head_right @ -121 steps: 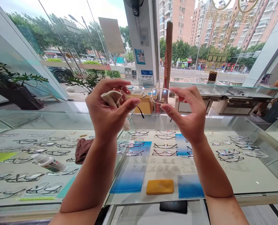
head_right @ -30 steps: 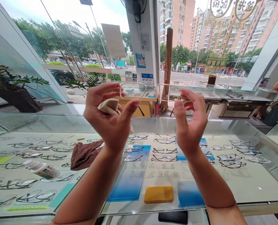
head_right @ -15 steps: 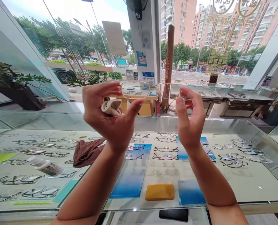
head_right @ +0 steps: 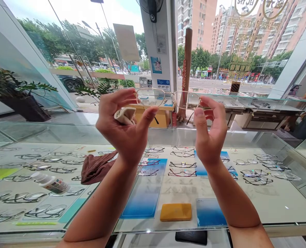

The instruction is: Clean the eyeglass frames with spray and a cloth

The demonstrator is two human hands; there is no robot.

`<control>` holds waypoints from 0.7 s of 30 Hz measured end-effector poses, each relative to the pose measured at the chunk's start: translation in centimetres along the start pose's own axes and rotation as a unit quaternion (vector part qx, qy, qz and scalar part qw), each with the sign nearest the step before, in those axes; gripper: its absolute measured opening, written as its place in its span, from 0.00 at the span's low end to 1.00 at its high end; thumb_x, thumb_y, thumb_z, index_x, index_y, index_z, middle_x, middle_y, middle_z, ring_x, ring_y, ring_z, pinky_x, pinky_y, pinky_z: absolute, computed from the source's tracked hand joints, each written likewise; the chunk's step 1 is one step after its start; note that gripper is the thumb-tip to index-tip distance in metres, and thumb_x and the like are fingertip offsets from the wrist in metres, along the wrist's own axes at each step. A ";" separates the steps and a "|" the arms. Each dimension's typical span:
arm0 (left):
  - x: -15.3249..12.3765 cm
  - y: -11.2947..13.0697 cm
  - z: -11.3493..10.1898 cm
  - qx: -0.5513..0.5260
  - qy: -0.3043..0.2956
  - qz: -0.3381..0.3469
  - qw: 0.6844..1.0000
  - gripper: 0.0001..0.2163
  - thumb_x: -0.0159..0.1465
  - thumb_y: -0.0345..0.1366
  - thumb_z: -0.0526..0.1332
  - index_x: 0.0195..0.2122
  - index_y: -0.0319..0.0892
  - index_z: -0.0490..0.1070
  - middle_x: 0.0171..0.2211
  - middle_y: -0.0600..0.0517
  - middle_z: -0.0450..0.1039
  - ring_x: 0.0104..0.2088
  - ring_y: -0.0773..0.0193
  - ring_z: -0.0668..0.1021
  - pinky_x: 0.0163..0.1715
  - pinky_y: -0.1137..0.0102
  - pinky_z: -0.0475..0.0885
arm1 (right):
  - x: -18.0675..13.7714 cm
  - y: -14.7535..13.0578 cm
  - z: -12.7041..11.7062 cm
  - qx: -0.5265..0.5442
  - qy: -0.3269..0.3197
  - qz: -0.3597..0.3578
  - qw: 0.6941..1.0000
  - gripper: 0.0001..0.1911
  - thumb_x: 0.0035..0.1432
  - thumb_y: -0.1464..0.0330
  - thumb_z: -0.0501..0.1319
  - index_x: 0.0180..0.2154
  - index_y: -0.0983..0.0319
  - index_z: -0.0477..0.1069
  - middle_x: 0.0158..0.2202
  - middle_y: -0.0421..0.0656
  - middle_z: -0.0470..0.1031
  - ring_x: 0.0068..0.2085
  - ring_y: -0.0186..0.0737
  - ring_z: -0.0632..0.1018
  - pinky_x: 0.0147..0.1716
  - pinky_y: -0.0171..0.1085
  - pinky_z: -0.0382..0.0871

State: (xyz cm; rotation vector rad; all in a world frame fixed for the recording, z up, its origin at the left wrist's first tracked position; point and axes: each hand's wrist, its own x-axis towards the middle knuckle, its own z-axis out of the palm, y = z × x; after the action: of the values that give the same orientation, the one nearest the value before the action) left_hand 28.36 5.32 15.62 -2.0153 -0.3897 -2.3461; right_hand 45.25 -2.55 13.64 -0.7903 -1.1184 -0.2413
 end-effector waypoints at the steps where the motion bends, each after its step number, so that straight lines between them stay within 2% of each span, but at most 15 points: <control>1: 0.0 -0.1 0.0 -0.005 -0.001 0.000 1.000 0.22 0.59 0.45 0.77 0.53 0.50 0.76 0.47 0.50 0.79 0.46 0.57 0.79 0.49 0.60 0.78 | 0.0 0.0 0.0 0.000 0.002 -0.002 1.000 0.16 0.70 0.55 0.61 0.54 0.53 0.77 0.51 0.45 0.77 0.48 0.45 0.79 0.48 0.50 0.77; 10: -0.3 -1.6 0.2 -0.049 -0.024 -0.030 0.998 0.21 0.62 0.40 0.75 0.56 0.55 0.76 0.50 0.51 0.79 0.45 0.59 0.82 0.47 0.61 0.80 | -0.1 -0.5 -0.2 -0.025 0.006 -0.020 0.999 0.16 0.70 0.56 0.59 0.54 0.51 0.77 0.50 0.45 0.77 0.50 0.47 0.79 0.47 0.50 0.78; 21: -0.4 -1.5 0.2 -0.044 -0.015 -0.051 0.998 0.23 0.59 0.44 0.77 0.53 0.53 0.75 0.49 0.51 0.79 0.47 0.59 0.82 0.49 0.61 0.80 | 0.1 0.2 -0.1 -0.033 -0.002 -0.029 0.999 0.16 0.69 0.59 0.60 0.54 0.53 0.76 0.50 0.44 0.78 0.50 0.46 0.79 0.47 0.50 0.78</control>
State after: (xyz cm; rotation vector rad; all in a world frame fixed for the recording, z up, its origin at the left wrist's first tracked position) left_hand 28.38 6.72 15.05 -2.1210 -0.4075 -2.4353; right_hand 45.45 -2.42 13.60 -0.8186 -1.1426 -0.3274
